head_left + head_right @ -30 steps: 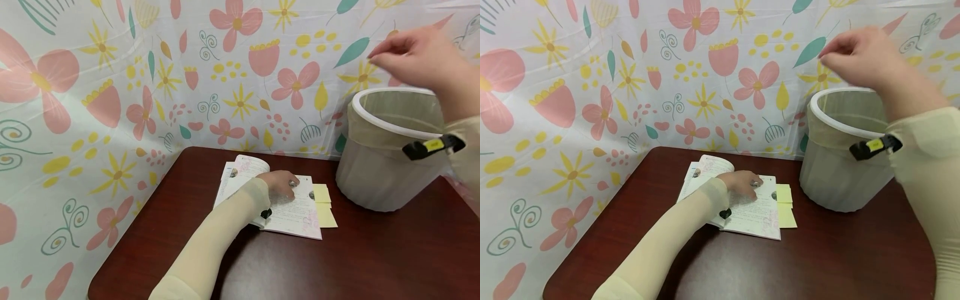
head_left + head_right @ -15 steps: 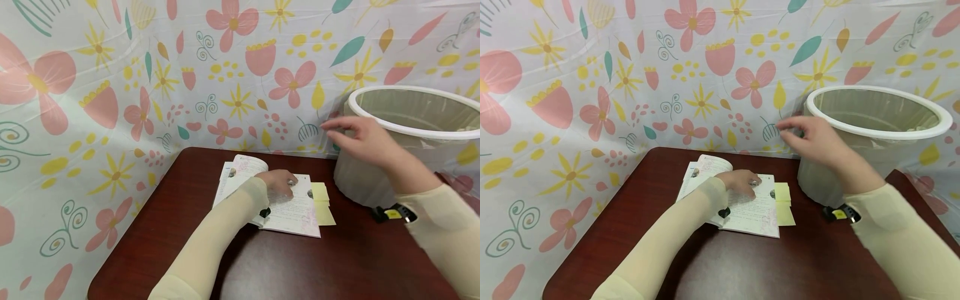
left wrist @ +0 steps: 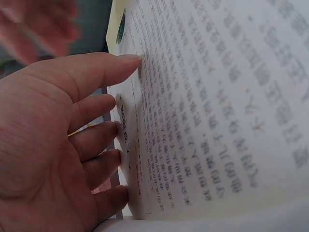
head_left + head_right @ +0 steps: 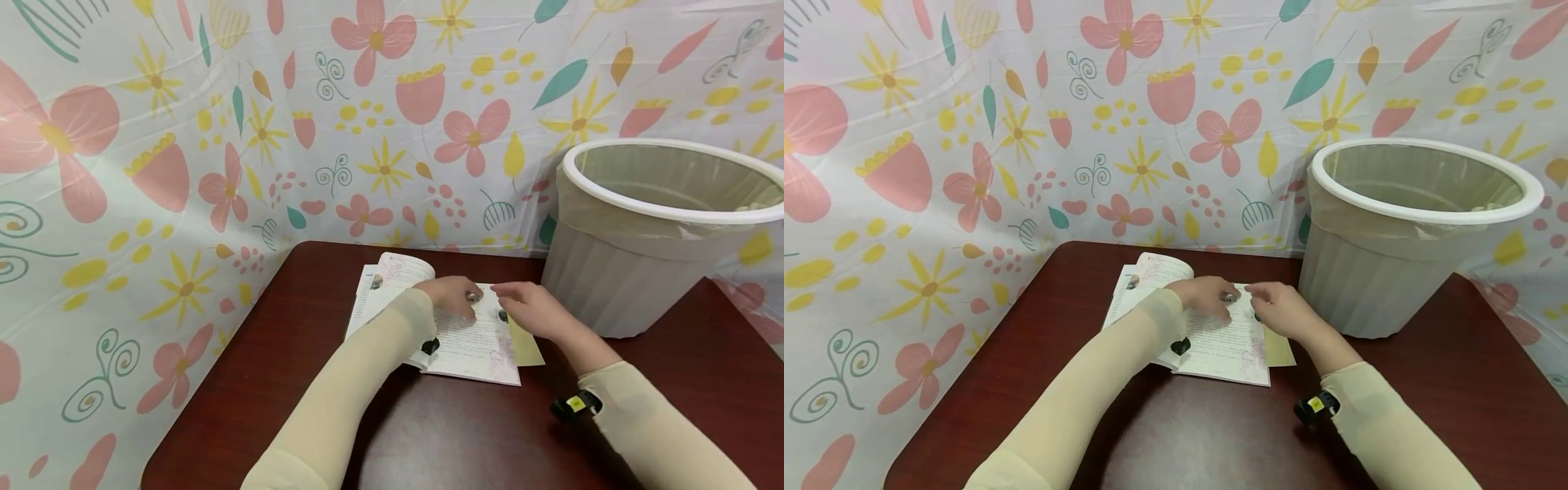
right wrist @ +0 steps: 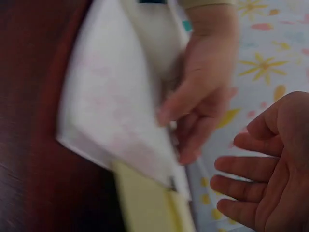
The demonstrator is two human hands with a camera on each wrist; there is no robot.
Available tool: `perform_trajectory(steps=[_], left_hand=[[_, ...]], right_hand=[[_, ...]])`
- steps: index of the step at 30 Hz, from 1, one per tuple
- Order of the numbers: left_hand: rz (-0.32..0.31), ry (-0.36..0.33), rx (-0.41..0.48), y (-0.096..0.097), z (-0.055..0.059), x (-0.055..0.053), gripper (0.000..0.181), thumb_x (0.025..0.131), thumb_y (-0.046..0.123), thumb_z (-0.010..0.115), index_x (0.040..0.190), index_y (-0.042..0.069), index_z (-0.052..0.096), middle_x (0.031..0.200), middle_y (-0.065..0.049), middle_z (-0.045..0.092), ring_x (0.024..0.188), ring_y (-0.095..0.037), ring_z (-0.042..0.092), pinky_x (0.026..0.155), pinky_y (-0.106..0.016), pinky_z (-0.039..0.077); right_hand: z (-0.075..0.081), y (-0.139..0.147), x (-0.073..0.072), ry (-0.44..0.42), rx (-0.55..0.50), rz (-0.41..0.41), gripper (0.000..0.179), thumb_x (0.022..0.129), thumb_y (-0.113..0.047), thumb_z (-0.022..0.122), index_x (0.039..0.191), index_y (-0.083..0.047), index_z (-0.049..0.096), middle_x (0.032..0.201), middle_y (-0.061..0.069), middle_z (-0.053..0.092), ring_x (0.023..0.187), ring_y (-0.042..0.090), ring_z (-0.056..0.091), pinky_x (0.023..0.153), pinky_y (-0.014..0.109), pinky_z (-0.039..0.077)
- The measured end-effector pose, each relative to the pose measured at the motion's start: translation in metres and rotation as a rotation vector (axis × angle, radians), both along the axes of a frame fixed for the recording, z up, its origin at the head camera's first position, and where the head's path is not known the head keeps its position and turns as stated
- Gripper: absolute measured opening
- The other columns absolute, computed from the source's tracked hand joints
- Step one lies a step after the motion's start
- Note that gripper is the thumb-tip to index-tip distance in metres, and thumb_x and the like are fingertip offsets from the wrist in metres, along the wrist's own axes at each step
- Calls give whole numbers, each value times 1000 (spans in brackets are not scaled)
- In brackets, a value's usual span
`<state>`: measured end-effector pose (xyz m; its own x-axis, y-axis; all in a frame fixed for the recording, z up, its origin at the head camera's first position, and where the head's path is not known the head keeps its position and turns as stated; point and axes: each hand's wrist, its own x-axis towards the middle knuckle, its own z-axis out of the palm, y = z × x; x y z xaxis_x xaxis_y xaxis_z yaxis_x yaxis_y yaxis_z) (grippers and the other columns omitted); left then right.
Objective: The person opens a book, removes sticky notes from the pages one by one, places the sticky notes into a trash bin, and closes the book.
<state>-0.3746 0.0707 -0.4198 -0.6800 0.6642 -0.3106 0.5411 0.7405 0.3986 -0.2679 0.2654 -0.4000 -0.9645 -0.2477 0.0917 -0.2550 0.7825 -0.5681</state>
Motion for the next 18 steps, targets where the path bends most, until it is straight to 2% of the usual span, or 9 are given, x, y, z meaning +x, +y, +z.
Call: perform_trajectory(steps=[3, 6, 10, 18], left_hand=[[7, -8, 8, 0, -1, -1, 63, 88, 39, 79, 147, 36, 57, 150, 14, 55, 140, -8, 50, 113, -31, 45], [7, -11, 13, 0, -1, -1, 63, 87, 39, 80, 146, 36, 57, 149, 13, 56, 139, -9, 51, 113, -31, 45], [-4, -1, 18, 0, -1, -2, 63, 87, 38, 80, 146, 35, 58, 148, 13, 57, 137, -8, 52, 112, -29, 45], [-11, -8, 25, -1, -1, -1, 62, 88, 36, 80, 146, 33, 58, 148, 12, 57, 137, -8, 53, 111, -30, 46]], right_hand=[[-13, -4, 0, -56, 5, -37, 45, 106, -22, 49, 142, 3, 59, 142, 29, 60, 118, 39, 65, 89, 47, 55], [-20, -6, 0, -96, 2, -62, 47, 105, -23, 50, 143, 3, 57, 144, 30, 58, 128, 43, 60, 99, 53, 53], [-26, -8, 0, -130, -15, -66, 49, 105, -26, 50, 144, 4, 56, 146, 30, 56, 134, 47, 54, 107, 60, 47], [-32, -12, 0, -161, -70, -101, 51, 105, -28, 50, 144, 4, 56, 146, 29, 56, 136, 45, 54, 106, 59, 48]])
